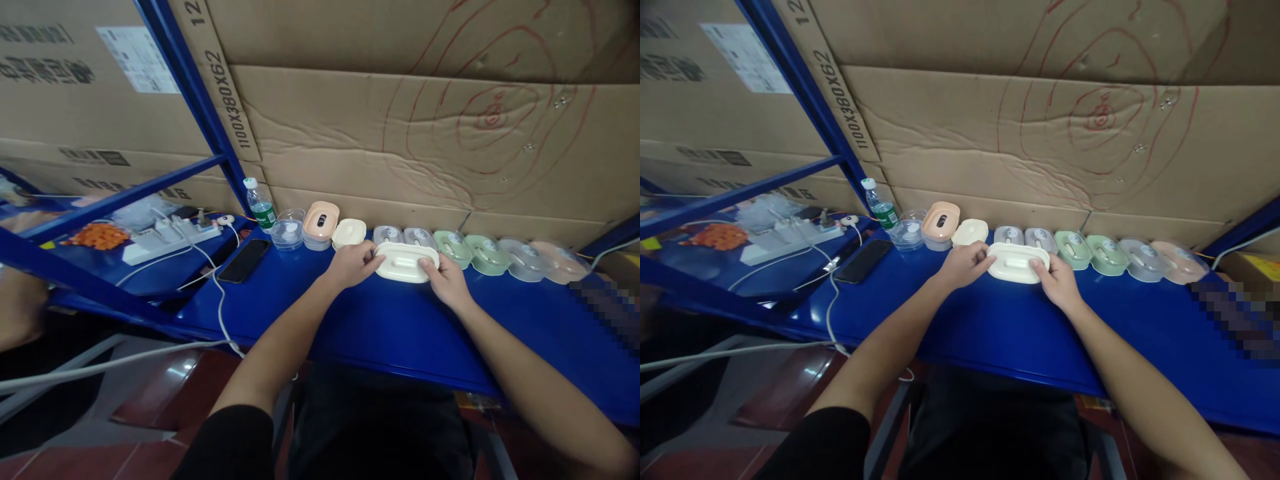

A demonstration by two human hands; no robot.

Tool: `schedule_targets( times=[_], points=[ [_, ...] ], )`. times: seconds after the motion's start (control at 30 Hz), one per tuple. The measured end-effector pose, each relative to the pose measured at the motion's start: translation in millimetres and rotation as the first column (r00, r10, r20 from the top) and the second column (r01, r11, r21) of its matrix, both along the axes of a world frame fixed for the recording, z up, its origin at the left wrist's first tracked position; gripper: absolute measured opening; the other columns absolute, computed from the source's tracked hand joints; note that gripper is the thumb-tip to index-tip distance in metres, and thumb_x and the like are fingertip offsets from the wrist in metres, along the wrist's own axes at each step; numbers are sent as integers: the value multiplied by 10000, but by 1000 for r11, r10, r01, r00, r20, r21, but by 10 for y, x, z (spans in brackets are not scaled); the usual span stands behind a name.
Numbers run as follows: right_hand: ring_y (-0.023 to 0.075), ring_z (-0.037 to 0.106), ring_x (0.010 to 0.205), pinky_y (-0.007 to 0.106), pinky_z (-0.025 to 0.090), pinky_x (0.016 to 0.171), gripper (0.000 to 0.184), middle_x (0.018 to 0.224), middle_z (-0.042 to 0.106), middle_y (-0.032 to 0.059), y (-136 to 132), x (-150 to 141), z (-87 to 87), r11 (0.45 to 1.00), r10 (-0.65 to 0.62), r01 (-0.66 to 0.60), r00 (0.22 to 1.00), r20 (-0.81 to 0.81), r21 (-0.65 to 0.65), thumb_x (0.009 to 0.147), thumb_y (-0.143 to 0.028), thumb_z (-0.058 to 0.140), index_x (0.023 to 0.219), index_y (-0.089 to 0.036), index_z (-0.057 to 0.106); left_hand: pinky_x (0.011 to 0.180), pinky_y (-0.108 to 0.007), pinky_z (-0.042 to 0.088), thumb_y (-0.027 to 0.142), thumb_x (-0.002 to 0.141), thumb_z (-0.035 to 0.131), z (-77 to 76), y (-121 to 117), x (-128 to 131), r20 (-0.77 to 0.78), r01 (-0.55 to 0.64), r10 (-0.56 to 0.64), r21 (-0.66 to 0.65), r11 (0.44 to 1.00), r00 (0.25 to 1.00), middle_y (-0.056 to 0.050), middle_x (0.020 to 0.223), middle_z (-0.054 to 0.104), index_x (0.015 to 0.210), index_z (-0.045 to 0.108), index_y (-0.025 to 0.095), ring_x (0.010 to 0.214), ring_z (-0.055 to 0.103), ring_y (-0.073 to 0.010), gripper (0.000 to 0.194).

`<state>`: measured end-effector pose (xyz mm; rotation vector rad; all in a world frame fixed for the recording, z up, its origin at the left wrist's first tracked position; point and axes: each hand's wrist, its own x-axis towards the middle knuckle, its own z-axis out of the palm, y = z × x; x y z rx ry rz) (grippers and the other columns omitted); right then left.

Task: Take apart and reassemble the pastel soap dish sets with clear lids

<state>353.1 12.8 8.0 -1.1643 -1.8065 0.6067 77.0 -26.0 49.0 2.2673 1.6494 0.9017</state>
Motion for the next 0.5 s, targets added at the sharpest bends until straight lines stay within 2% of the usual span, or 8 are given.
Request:
schedule_targets(
  times=[0.03,0.1,0.13,0.2,0.27,0.33,0.4,0.5],
  points=[
    [294,741,839,449,619,757,508,943,794,93,9,11,1,1000,-14,14,1000,-1,7,958,-673,606,1140,-213,723,730,-317,478,463,1020,592,5,6,5,-24,23,-24,-26,999,999,-29,829,778,1022,720,213,802,719,-202,281],
    [285,741,827,429,609,740,501,940,797,88,36,25,-13,1000,-10,9,1000,-26,-25,944,-671,632,1126,-211,713,750,-328,490,496,1038,561,24,37,-31,-50,18,-21,-63,998,999,-40,852,785,991,748,220,849,729,-221,337],
    [273,736,794,413,602,712,517,933,799,84,54,29,-26,998,8,-11,999,-49,-61,931,-665,655,1176,-211,697,775,-335,502,507,1049,540,36,62,-74,-53,-26,23,-68,997,998,-47,888,793,1023,761,223,890,735,-232,361],
    [249,718,726,380,577,653,557,906,798,73,94,31,-60,986,68,-80,994,-84,-149,906,-651,696,1248,-213,667,845,-348,526,502,1064,517,60,123,-201,-44,-185,184,-41,982,982,-66,1028,801,1153,761,228,1010,736,-252,378],
    [225,686,666,352,544,603,564,870,786,63,128,27,-92,961,133,-147,988,-76,-235,883,-645,722,1232,-204,677,931,-355,534,466,1062,535,75,184,-358,-40,-349,349,19,937,936,-93,1243,761,1279,727,230,1168,703,-269,374],
    [201,641,609,329,506,562,561,808,756,45,150,24,-113,930,204,-201,979,-23,-307,871,-647,724,1196,-191,705,989,-361,535,445,1041,579,78,229,-507,-60,-455,457,54,889,887,-108,1413,677,1337,701,237,1285,651,-289,382],
    [191,621,600,320,484,563,533,750,722,29,161,31,-118,917,259,-222,963,70,-332,885,-645,694,1153,-186,737,1008,-374,544,436,1002,639,71,251,-616,-97,-527,527,36,849,844,-110,1481,618,1347,695,243,1297,644,-306,399],
    [203,639,655,320,456,599,450,724,703,24,159,76,-95,944,270,-193,917,294,-266,913,-606,661,1088,-206,774,1016,-397,554,372,967,673,56,254,-687,-164,-587,575,-26,809,801,-112,1469,607,1290,719,233,1241,676,-314,355]
  ],
)
